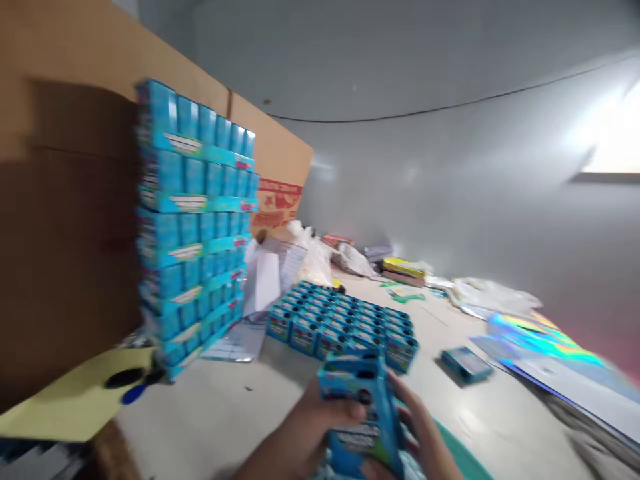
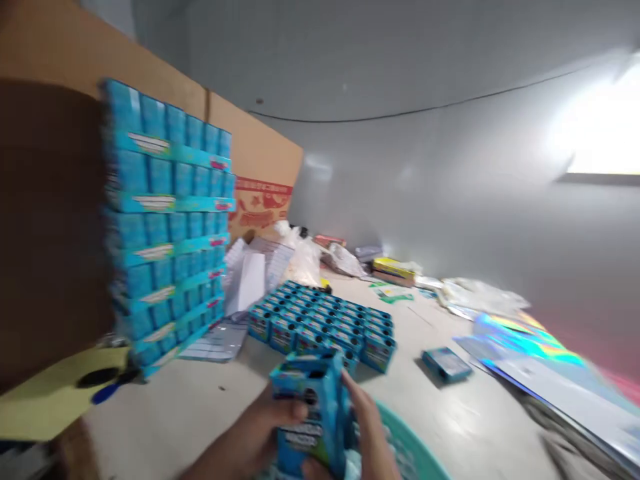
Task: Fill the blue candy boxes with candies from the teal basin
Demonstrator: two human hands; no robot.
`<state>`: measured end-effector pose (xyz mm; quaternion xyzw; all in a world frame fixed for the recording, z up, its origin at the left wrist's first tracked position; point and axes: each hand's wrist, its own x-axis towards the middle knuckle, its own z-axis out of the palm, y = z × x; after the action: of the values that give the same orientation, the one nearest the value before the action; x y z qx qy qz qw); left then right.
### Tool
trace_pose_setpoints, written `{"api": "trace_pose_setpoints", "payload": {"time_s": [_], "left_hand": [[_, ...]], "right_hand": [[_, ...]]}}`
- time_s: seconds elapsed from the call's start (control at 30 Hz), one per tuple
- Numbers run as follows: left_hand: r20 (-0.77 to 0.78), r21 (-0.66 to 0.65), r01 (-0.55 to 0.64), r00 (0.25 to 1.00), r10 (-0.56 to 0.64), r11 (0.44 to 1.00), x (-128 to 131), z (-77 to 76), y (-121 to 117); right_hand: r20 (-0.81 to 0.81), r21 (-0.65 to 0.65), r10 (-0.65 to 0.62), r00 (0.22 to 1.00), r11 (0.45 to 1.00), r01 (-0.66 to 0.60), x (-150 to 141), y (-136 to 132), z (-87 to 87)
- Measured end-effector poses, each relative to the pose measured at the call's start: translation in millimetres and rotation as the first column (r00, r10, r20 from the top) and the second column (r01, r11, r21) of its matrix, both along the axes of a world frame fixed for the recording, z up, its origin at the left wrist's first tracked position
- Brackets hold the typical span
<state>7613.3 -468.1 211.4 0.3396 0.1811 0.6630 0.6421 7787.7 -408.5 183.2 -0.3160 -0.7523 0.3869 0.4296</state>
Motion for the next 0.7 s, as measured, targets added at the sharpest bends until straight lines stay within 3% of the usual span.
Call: {"api": "trace_pose_setpoints", "payload": {"time_s": [0.1,0.17,0.23,0.33,0.5,0.7], "left_hand": [[-0.103,-0.115,-0.175,0.981,0.164,0.978,-1,1.1,-2],[-0.212,-0.167,-0.338,0.93,0.301,0.926,-3,-1.2,4],[-0.327,-0.178,-0.474,0.855,0.402,0.862,-5,-5.1,11],[-0.44,-0.178,-0.539,0.792,0.423,0.823,-8,-8.0,18],[-0.521,-0.108,-0.505,0.762,0.384,0.856,-8,-3.0,19],[-0.53,-0.043,-0.508,0.741,0.411,0.86,-5,-10.4,18]], "right_hand": [[0.147,0.104,0.099,0.984,0.988,-0.115,4,-20,27.1],[0.308,0.125,0.05,0.95,0.988,-0.093,12,-28,46.2],[0.496,0.143,-0.048,0.867,0.989,-0.028,24,-33,56.3],[0.682,0.087,-0.089,0.726,0.995,0.04,42,-36,51.4],[0.724,-0.18,0.171,0.669,0.982,-0.056,53,-33,34.8],[0.712,-0.104,0.18,0.679,0.983,-0.151,48,-33,20.7]]}}
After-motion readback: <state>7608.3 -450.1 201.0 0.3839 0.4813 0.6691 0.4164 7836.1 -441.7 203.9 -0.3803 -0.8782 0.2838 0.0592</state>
